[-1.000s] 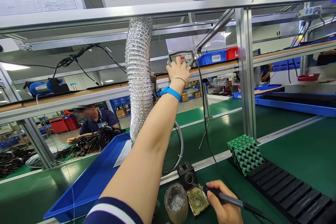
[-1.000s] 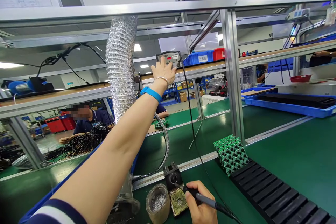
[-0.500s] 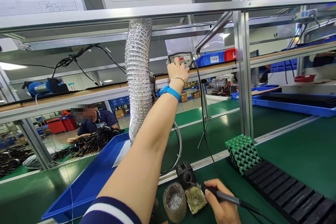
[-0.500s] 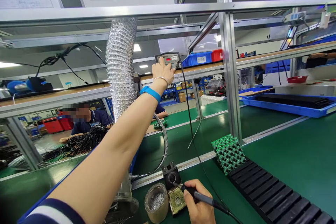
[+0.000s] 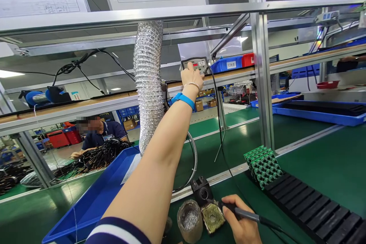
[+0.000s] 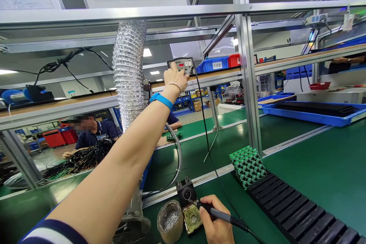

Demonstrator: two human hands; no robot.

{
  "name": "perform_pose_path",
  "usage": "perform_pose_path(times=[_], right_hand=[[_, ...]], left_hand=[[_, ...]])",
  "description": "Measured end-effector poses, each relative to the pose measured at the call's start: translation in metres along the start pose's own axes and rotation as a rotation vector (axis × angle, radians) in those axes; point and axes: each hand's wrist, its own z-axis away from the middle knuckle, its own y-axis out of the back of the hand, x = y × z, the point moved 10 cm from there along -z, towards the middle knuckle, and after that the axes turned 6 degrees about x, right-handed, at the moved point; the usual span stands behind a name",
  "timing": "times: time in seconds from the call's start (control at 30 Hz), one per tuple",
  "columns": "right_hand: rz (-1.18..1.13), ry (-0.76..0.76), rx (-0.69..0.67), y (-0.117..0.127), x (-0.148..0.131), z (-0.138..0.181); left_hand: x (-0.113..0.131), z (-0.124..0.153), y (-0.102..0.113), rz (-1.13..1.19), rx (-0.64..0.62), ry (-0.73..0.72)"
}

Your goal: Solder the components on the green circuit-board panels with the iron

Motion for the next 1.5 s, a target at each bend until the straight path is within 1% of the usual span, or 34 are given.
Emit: perform_pose_path(times=[0.17,0.33,0.53,0.8,0.93,1.07,1.3,1.5], right_hand=[[0.002,-0.004,0.008,0.001,0.000,0.000],[0.029,-0.032,-0.038,-0.002,0.006,0.000],[0.044,-0.036,-0.069,-0.005,0.007,0.001],[0.032,-0.042,-0.026,-0.002,0.004,0.000],[0.013,-0.013,-0.011,-0.001,-0.001,0.000],[0.008,-0.009,-0.015,-0.001,-0.002,0.000],[0.018,-0.039,-0.049,-0.003,0.003,0.001],[0.018,-0.056,-0.026,-0.001,0.001,0.001]], left_hand=[[0.000,-0.002,-0.001,-0.003,-0.026,0.009],[-0.001,-0.003,-0.004,-0.006,-0.051,0.012],[0.000,0.000,-0.004,0.008,-0.031,-0.004],[0.001,0.001,-0.003,0.016,-0.041,0.004],[0.000,0.001,-0.003,0.026,-0.039,0.008],[0.001,0.000,-0.003,0.037,-0.054,0.015],[0.001,0.002,-0.001,0.050,-0.037,0.020],[0.001,0.002,-0.001,0.053,-0.053,0.037]])
